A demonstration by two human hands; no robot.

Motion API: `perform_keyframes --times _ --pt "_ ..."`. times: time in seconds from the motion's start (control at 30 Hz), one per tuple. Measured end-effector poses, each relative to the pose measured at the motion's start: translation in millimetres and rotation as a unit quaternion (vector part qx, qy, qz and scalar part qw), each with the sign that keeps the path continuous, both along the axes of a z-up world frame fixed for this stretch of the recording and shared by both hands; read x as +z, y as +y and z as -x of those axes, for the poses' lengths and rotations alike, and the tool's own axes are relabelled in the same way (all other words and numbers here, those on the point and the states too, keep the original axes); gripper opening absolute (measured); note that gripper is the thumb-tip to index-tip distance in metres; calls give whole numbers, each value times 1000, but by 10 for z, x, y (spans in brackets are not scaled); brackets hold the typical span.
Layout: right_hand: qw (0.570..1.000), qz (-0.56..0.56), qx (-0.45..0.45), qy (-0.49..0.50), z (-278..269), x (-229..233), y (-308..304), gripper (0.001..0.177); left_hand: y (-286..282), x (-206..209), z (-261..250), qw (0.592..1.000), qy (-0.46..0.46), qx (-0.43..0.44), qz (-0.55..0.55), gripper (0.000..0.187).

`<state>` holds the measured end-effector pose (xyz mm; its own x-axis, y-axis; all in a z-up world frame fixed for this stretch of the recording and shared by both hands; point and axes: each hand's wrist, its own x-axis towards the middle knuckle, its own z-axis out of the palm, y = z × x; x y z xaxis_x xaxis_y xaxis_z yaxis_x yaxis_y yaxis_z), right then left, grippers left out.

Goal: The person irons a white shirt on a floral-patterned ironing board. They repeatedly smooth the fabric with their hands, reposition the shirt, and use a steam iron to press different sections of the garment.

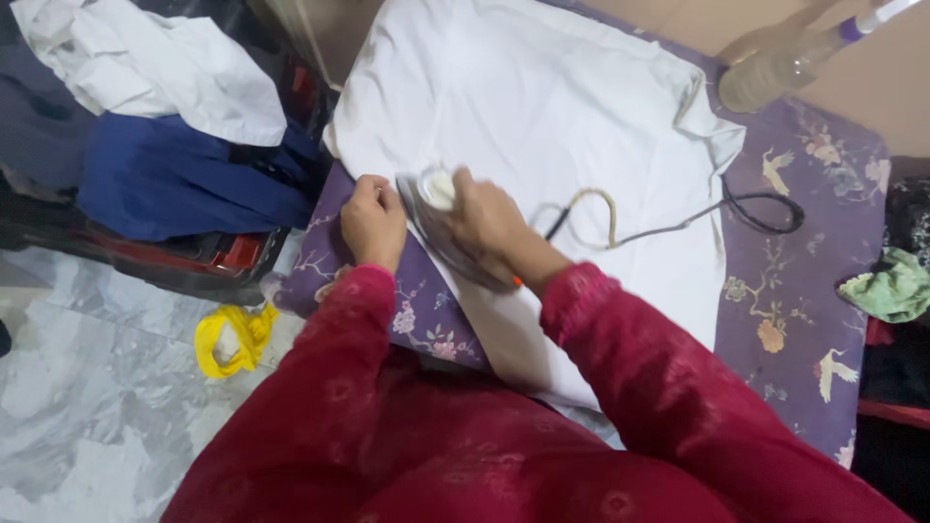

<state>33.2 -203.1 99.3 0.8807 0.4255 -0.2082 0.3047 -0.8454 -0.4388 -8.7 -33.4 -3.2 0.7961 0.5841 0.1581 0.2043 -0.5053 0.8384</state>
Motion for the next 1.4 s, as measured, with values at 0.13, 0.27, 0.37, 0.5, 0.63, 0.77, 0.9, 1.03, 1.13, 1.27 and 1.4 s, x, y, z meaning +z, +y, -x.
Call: perform_keyframes --times 0.13,0.27,0.37,0.5,0.63,0.77,0.9,1.03,1.13,1.27,1.4 --pt "997 44 4 56 704 138 -724 60 -290 -55 72 972 84 154 159 27" --pt "987 115 -37 105 1326 92 -1555 55 -467 -144 -2 891 34 184 415 43" --pt "979 135 -93 121 1527 11 -2110 48 -468 -170 -126 837 56 179 514 49" --pt "974 142 -153 89 1504 -49 -2428 58 -432 -151 -252 859 87 155 480 37" --pt "990 114 -81 5 1340 -46 -2290 56 -393 -152 -51 951 147 99 252 24" --pt "995 92 11 -35 869 -77 -1809 53 -347 -149 50 981 168 31 -93 25" --pt "985 24 87 -150 142 -47 -1296 53 -336 -198 159 965 138 3 -224 21" --pt "980 62 85 -169 -736 -27 -858 55 -303 -224 212 955 119 -16 -271 16" --pt "978 99 45 -176 -1429 -50 -637 64 -337 -235 193 950 142 -26 -278 15" --pt "963 77 61 -250 -2216 -146 -518 64 -328 -229 179 953 158 -37 -254 15" --pt "964 60 29 -258 -2759 -314 -467 59 -313 -190 151 949 168 -49 -262 15"
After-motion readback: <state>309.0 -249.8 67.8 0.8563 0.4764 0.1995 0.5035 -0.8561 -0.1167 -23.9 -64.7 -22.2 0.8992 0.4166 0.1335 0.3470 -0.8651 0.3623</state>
